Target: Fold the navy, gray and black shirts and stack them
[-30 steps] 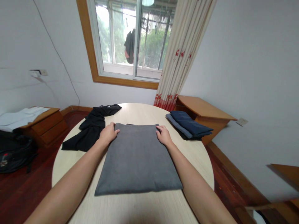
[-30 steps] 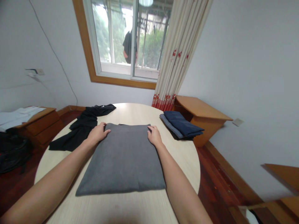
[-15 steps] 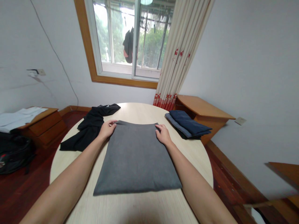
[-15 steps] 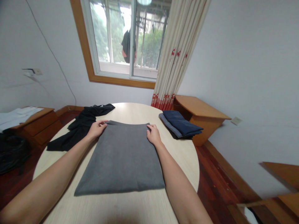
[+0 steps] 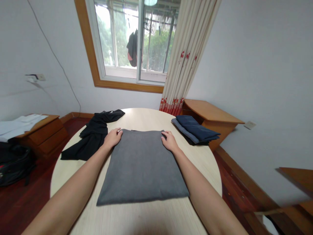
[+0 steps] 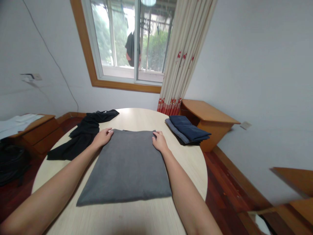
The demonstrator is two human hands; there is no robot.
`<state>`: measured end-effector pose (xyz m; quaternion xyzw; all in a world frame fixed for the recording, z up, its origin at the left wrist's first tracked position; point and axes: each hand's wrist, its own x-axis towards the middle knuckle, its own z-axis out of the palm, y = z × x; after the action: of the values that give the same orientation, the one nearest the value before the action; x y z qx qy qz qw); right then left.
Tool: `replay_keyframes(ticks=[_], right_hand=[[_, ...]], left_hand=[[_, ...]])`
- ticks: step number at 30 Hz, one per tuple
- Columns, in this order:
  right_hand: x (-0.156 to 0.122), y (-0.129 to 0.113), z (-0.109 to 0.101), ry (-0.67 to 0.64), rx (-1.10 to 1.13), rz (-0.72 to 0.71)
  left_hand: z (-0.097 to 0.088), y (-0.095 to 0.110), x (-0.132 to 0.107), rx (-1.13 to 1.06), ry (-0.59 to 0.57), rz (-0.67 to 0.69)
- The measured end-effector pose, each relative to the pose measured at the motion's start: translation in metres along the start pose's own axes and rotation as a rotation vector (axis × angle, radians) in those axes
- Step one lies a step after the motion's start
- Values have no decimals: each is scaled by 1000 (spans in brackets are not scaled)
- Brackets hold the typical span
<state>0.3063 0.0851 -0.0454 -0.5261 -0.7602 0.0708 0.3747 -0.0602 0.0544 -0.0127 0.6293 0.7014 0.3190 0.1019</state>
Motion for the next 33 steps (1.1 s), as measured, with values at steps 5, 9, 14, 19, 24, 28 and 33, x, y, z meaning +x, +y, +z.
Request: replay_keyframes(ticks=[5,9,14,19,24,28,33], right_hand=[[0,1,1,-5,-2,-5],[0,0,0,-16,-2,0],[0,0,-1,-18,5,8],[1,1,-1,-8,33,-2],[0,1,0,-1,47,-5],[0,0,-1,-4,35,-1],[0,-1,-2,-14,33,3]], left_hand=[[0,-3,9,-30,-41,-81],[2,-6,8,-206,34,-99],[0,-1,5,-295,92,-57],[-10,12,-2,-341,199,20],[-18,24,-9,-374,216,11],[-15,25,-7,-460,235,22],[-14,26,-5,-813,209,-128]])
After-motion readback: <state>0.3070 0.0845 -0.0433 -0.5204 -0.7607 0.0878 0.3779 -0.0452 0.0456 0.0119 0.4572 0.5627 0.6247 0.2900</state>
